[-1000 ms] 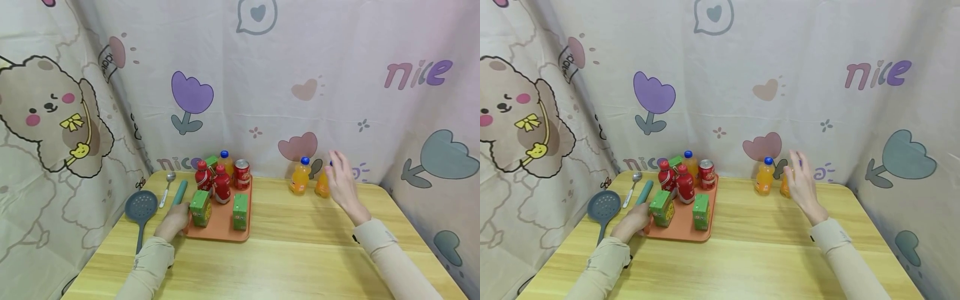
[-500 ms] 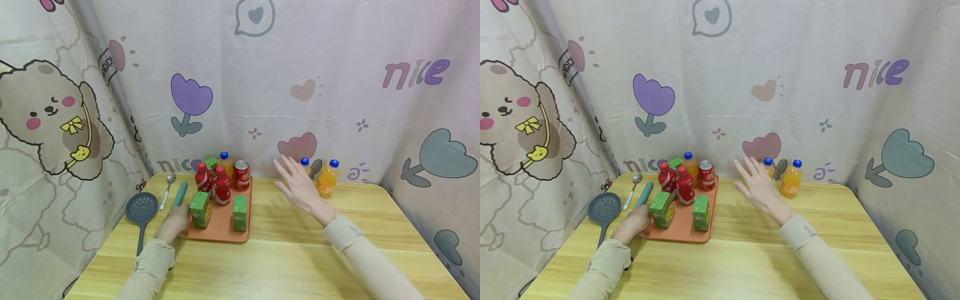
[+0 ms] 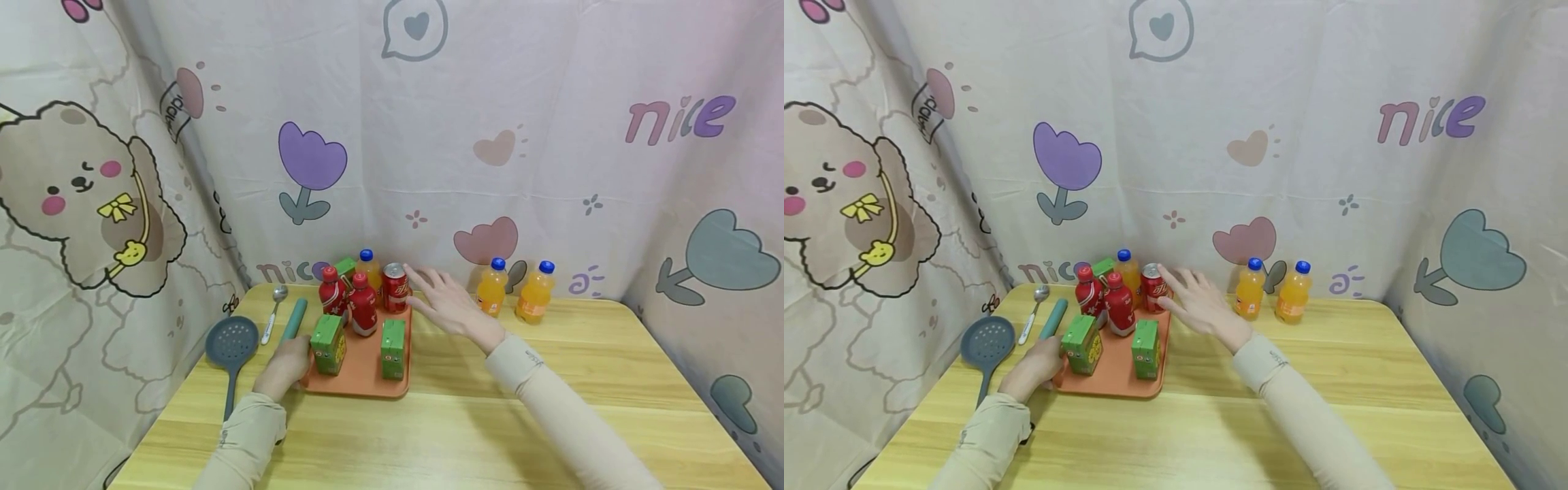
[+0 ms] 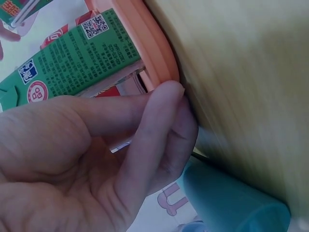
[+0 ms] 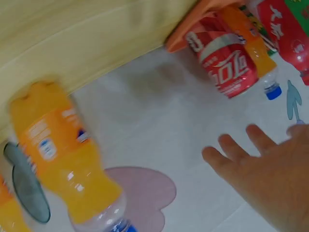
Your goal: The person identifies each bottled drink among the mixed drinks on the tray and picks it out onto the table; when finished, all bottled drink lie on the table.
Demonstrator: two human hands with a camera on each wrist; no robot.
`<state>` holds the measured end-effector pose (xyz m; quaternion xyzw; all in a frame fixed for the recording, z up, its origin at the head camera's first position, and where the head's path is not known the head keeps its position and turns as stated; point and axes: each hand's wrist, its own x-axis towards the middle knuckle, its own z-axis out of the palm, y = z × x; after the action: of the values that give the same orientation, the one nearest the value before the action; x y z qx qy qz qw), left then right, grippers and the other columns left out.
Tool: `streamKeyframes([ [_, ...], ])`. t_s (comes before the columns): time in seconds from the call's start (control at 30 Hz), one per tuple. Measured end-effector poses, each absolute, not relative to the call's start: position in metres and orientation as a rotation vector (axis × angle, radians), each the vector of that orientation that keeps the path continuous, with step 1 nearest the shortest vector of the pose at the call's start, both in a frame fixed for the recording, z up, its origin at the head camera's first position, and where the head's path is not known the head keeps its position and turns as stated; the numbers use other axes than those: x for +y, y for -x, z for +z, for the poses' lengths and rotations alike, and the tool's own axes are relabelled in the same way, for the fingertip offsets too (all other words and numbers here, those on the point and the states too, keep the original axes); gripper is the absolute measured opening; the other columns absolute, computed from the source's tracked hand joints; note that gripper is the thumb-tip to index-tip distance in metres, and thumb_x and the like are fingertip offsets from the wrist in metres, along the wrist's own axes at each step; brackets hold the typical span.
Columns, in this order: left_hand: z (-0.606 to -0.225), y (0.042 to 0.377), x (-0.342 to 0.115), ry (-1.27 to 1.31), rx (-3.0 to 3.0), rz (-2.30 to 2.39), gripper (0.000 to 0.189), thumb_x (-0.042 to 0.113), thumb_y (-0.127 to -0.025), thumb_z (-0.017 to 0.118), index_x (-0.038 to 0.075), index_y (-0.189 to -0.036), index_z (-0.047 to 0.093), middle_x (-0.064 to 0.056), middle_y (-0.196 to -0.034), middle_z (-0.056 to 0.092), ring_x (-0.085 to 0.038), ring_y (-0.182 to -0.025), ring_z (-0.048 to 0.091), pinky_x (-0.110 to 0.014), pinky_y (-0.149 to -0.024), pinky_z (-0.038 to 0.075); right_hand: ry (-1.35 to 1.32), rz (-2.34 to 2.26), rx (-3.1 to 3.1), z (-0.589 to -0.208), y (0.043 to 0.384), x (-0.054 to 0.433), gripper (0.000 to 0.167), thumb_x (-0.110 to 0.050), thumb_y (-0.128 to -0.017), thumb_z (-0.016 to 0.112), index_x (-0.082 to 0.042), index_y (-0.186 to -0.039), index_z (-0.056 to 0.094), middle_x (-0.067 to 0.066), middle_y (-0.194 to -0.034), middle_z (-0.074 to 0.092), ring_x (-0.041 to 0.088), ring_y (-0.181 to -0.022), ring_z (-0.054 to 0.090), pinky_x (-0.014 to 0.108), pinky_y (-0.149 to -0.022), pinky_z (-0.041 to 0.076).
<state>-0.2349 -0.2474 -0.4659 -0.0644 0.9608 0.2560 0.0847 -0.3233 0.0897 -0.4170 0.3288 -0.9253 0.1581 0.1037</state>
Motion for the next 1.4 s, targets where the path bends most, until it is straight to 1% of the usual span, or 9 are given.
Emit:
streamKeyframes([
  [0.13, -0.465, 0.234, -0.248, 0.193, 2.846, 0.793, 0.034, -0.007, -0.100, 0.051, -0.005, -0.133, 0.058, -0.015, -0.068, 0.066, -0.021, -0.048, 0.065, -0.030, -0.043, 0.059, -0.999, 0.640, -2.824, -0.413, 0.327, 0.078, 0.071, -0.062, -0.109, 0.036, -0.034, -0.170, 0.013, 0.011, -0.170, 0.033, 0.041, -0.152, 0.039, 0.065, -0.125, 0.040],
  [0.4, -0.462, 0.233, -0.246, 0.192, 2.830, 0.798, 0.034, -0.008, -0.103, 0.047, -0.006, -0.136, 0.056, -0.013, -0.062, 0.067, -0.020, -0.046, 0.065, -0.029, -0.043, 0.059, -1.018, 0.903, -2.950, -0.413, 0.333, 0.059, 0.071, -0.066, -0.108, 0.034, -0.041, -0.169, 0.010, 0.013, -0.176, 0.020, 0.042, -0.161, 0.028, 0.066, -0.132, 0.028],
  [0.6, -0.461, 0.233, -0.246, 0.194, 2.826, 0.811, 0.041, -0.012, -0.099, 0.050, -0.006, -0.139, 0.055, -0.016, -0.070, 0.067, -0.020, -0.048, 0.066, -0.030, -0.044, 0.060, -0.986, 0.978, -2.893, -0.414, 0.337, 0.043, 0.070, -0.064, -0.107, 0.040, -0.034, -0.168, 0.025, 0.015, -0.161, 0.035, 0.035, -0.146, 0.046, 0.059, -0.126, 0.041],
  [0.67, -0.460, 0.233, -0.246, 0.198, 2.825, 0.812, 0.042, -0.014, -0.097, 0.050, -0.005, -0.139, 0.056, -0.017, -0.074, 0.067, -0.021, -0.049, 0.066, -0.030, -0.044, 0.061, -1.001, 1.004, -2.890, -0.412, 0.338, 0.037, 0.070, -0.062, -0.108, 0.042, -0.030, -0.169, 0.025, 0.016, -0.163, 0.035, 0.037, -0.146, 0.047, 0.060, -0.127, 0.040],
  [0.77, -0.460, 0.232, -0.246, 0.201, 2.832, 0.805, 0.042, -0.013, -0.097, 0.051, -0.005, -0.138, 0.057, -0.018, -0.077, 0.067, -0.021, -0.049, 0.066, -0.029, -0.044, 0.060, -1.055, 1.031, -2.928, -0.412, 0.340, 0.030, 0.070, -0.059, -0.109, 0.042, -0.031, -0.170, 0.022, 0.017, -0.173, 0.025, 0.041, -0.157, 0.035, 0.063, -0.131, 0.031],
  [0.87, -0.461, 0.232, -0.247, 0.194, 2.834, 0.808, 0.041, -0.012, -0.099, 0.050, -0.005, -0.139, 0.057, -0.017, -0.074, 0.066, -0.021, -0.048, 0.065, -0.029, -0.044, 0.060, -1.138, 1.067, -2.962, -0.411, 0.343, 0.023, 0.070, -0.055, -0.110, 0.043, -0.030, -0.170, 0.019, 0.014, -0.176, 0.024, 0.037, -0.162, 0.026, 0.060, -0.135, 0.026],
  [1.07, -0.463, 0.231, -0.248, 0.192, 2.830, 0.809, 0.043, -0.011, -0.099, 0.048, -0.004, -0.141, 0.057, -0.012, -0.063, 0.066, -0.019, -0.046, 0.064, -0.028, -0.043, 0.059, -1.215, 1.173, -2.999, -0.419, 0.351, 0.013, 0.071, -0.052, -0.110, 0.047, -0.024, -0.170, 0.021, 0.011, -0.170, 0.039, 0.031, -0.157, 0.040, 0.054, -0.133, 0.033],
  [1.23, -0.464, 0.232, -0.248, 0.191, 2.829, 0.810, 0.045, -0.013, -0.098, 0.047, -0.003, -0.141, 0.058, -0.012, -0.061, 0.066, -0.019, -0.046, 0.064, -0.028, -0.043, 0.058, -1.172, 1.309, -3.051, -0.424, 0.355, 0.008, 0.077, -0.054, -0.107, 0.052, -0.021, -0.170, 0.022, 0.009, -0.171, 0.037, 0.030, -0.159, 0.037, 0.054, -0.133, 0.034],
  [1.4, -0.464, 0.233, -0.247, 0.196, 2.818, 0.825, 0.046, -0.012, -0.099, 0.048, -0.004, -0.144, 0.056, -0.013, -0.062, 0.067, -0.020, -0.046, 0.064, -0.028, -0.043, 0.058, -1.170, 1.408, -2.999, -0.425, 0.356, 0.001, 0.078, -0.045, -0.105, 0.061, -0.017, -0.168, 0.025, 0.008, -0.168, 0.042, 0.028, -0.156, 0.041, 0.051, -0.131, 0.038],
])
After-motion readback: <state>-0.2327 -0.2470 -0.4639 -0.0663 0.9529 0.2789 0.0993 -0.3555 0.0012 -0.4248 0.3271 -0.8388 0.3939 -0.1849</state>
